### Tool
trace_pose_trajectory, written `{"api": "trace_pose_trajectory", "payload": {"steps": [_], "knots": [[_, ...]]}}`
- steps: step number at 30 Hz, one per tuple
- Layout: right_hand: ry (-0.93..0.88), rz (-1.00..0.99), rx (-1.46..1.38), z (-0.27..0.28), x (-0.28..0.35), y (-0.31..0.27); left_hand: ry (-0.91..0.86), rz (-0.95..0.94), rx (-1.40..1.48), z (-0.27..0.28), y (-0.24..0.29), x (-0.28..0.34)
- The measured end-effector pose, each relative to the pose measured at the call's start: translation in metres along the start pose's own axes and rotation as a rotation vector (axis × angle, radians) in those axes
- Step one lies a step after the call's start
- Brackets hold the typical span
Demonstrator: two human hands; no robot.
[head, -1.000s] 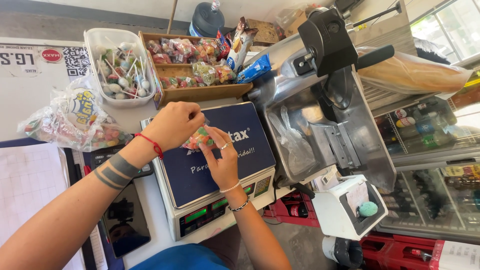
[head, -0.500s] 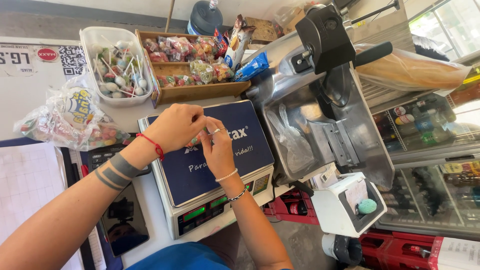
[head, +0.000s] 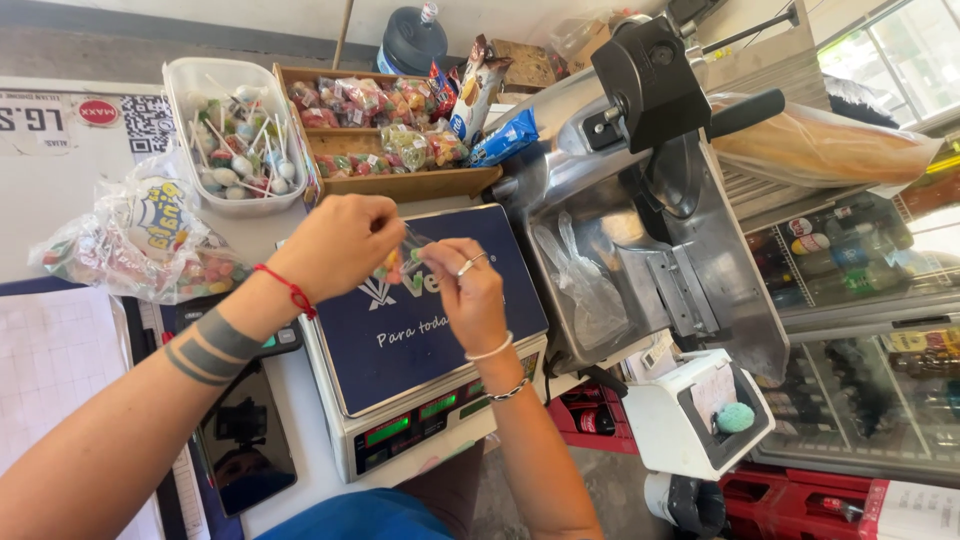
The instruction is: Packaging small candies into plastic bags and weighing them at a shop counter.
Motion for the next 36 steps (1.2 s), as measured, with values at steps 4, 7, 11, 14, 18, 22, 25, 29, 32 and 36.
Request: {"api": "trace_pose_trajectory", "payload": {"steps": [4,7,11,14,18,22,25,29,32,36], "knots": [[-0.031,0.192,0.145,0.016,-0.007,-0.026,0.118,-0.025,-0.076,0.013,0.002,0.012],[-0.108,0.165,0.167,0.014,-0.012,-0.012,0.135,-0.023,-0.162,0.006,0.004,0.014],[-0.237,-0.031,0.014,0.015,-0.018,-0.012,0.072,-0.013,-0.177,-0.011,-0.007,0.006],[-0.190,-0.021,0.080,0.032,-0.029,-0.036,0.073,-0.018,-0.063,-0.010,-0.001,0.005],[-0.296,0.004,0.173,0.020,-0.040,-0.042,0.064,-0.049,-0.069,-0.015,0.005,-0.002],[-0.420,0.002,0.180,0.017,-0.039,-0.030,0.045,-0.050,-0.056,-0.014,0.010,0.001],[-0.279,0.026,0.124,0.031,-0.044,-0.035,0.048,-0.041,-0.046,-0.011,0.008,0.003],[-0.245,0.082,0.094,0.025,-0.048,-0.036,0.050,-0.060,-0.024,-0.010,0.009,0.001],[-0.254,0.160,0.121,0.024,-0.043,-0.047,0.063,-0.075,-0.014,-0.007,0.012,0.005],[-0.067,-0.002,0.080,0.055,-0.019,-0.026,0.025,-0.051,0.011,0.005,0.014,0.017]]}}
Point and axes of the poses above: each hand's wrist, its own x-axis away from the middle knuckle, its own z-axis out of the back of the hand, y = z × x, the point moved 8 cm from there along -x, towards the middle knuckle, and after that the axes turned 12 degrees about -x, right-handed, at the moved point
